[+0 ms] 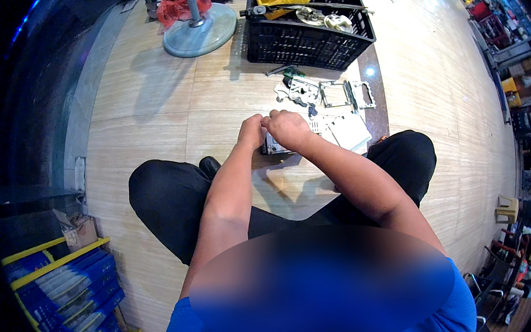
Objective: The person assembles an electronic device housing by fitting a metal cover onto the unit and driving screws into the casing using a screwdriver.
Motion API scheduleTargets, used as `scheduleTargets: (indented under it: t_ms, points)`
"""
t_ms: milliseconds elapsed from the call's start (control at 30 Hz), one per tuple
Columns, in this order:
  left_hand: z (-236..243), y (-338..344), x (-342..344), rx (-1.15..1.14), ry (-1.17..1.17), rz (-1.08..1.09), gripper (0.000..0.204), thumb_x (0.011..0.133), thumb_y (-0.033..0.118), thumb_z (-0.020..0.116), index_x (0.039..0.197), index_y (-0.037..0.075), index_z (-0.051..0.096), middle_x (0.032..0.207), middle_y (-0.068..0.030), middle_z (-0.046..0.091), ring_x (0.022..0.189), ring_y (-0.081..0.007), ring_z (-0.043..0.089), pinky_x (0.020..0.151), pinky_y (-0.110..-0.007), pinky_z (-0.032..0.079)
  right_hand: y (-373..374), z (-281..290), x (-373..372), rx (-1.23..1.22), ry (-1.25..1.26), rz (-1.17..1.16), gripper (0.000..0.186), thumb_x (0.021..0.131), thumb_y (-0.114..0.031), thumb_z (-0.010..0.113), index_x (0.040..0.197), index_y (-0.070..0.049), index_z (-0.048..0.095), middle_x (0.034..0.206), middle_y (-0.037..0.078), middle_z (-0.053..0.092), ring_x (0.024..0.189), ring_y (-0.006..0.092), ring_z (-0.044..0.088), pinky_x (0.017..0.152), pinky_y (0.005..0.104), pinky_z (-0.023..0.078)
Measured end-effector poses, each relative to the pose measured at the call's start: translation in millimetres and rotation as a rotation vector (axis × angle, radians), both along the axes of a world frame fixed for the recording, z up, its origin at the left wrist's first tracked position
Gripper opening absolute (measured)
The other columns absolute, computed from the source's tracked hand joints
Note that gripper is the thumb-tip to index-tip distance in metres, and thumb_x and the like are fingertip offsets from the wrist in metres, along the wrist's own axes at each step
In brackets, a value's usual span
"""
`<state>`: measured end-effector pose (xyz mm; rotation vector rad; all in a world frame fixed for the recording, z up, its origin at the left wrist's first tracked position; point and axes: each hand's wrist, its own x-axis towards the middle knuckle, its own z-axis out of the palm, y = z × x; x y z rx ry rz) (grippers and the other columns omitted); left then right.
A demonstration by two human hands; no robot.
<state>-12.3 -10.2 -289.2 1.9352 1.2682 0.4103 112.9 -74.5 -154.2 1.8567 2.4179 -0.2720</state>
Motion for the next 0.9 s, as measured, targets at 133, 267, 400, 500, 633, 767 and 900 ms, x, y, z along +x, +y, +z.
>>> scheduleTargets:
  t_ms: [133, 267, 400, 500, 633, 767, 900]
  points:
    - [-13, 0, -4, -0.014, -0.062, -0.042, 0.004, 0.080, 0.005, 0.061, 0.084, 0.004, 0.062, 0.081, -0.0159, 0.063, 0.079, -0.0259, 0.058, 0.069, -0.038, 0.048, 0, -6, 3, -0.003, -0.003, 0.096, 0.022, 0.087, -0.014, 0.052, 0.107, -0.010, 0.060, 0.101, 0.013, 0.062, 0.094, 0.0297, 0.064, 0.074, 0.0383, 0.055]
    - [-20, -2, -2, 0.095, -0.190, -0.045, 0.008, 0.084, 0.008, 0.056, 0.082, 0.003, 0.061, 0.070, -0.0111, 0.059, 0.068, -0.0152, 0.053, 0.062, -0.035, 0.045, -2, -7, 1, -0.004, 0.014, 0.050, 0.024, 0.087, -0.014, 0.051, 0.110, -0.010, 0.058, 0.099, 0.013, 0.062, 0.094, 0.0305, 0.065, 0.073, 0.0390, 0.055]
    - [-16, -2, 0, -0.172, -0.309, 0.011, 0.008, 0.084, 0.010, 0.057, 0.083, 0.003, 0.062, 0.074, -0.0137, 0.063, 0.069, -0.0170, 0.056, 0.066, -0.035, 0.047, -3, -4, -1, -0.063, 0.001, -0.087, 0.021, 0.088, -0.013, 0.051, 0.107, -0.009, 0.057, 0.098, 0.013, 0.062, 0.093, 0.0314, 0.064, 0.077, 0.0386, 0.054]
    - [-15, -3, -2, -0.001, -0.175, -0.024, 0.008, 0.084, 0.010, 0.058, 0.083, 0.004, 0.062, 0.078, -0.0156, 0.065, 0.069, -0.0187, 0.056, 0.066, -0.034, 0.048, -4, -3, 1, 0.019, 0.038, -0.006, 0.019, 0.087, -0.012, 0.051, 0.105, -0.007, 0.056, 0.097, 0.013, 0.061, 0.095, 0.0311, 0.063, 0.079, 0.0382, 0.053]
    - [-20, 0, -2, 0.062, -0.147, -0.037, 0.007, 0.083, 0.010, 0.058, 0.082, 0.004, 0.061, 0.078, -0.0174, 0.065, 0.068, -0.0207, 0.056, 0.066, -0.033, 0.047, -4, -7, 3, 0.067, 0.093, 0.097, 0.020, 0.085, -0.010, 0.052, 0.105, -0.006, 0.056, 0.097, 0.013, 0.060, 0.098, 0.0302, 0.062, 0.079, 0.0384, 0.054]
    - [-15, -1, -3, 0.042, -0.069, -0.070, 0.006, 0.083, 0.009, 0.058, 0.085, 0.004, 0.060, 0.084, -0.0209, 0.065, 0.074, -0.0288, 0.061, 0.071, -0.037, 0.049, -6, -10, 2, 0.096, 0.145, 0.075, 0.020, 0.085, -0.010, 0.052, 0.104, -0.006, 0.056, 0.096, 0.013, 0.060, 0.097, 0.0304, 0.062, 0.079, 0.0390, 0.054]
    - [1, -9, 0, 0.128, -0.082, -0.043, 0.007, 0.084, 0.008, 0.057, 0.089, 0.004, 0.059, 0.088, -0.0234, 0.065, 0.083, -0.0367, 0.063, 0.075, -0.043, 0.050, -5, -7, 2, 0.111, 0.117, 0.010, 0.017, 0.086, -0.011, 0.052, 0.101, -0.005, 0.057, 0.095, 0.015, 0.063, 0.092, 0.0319, 0.065, 0.077, 0.0396, 0.055]
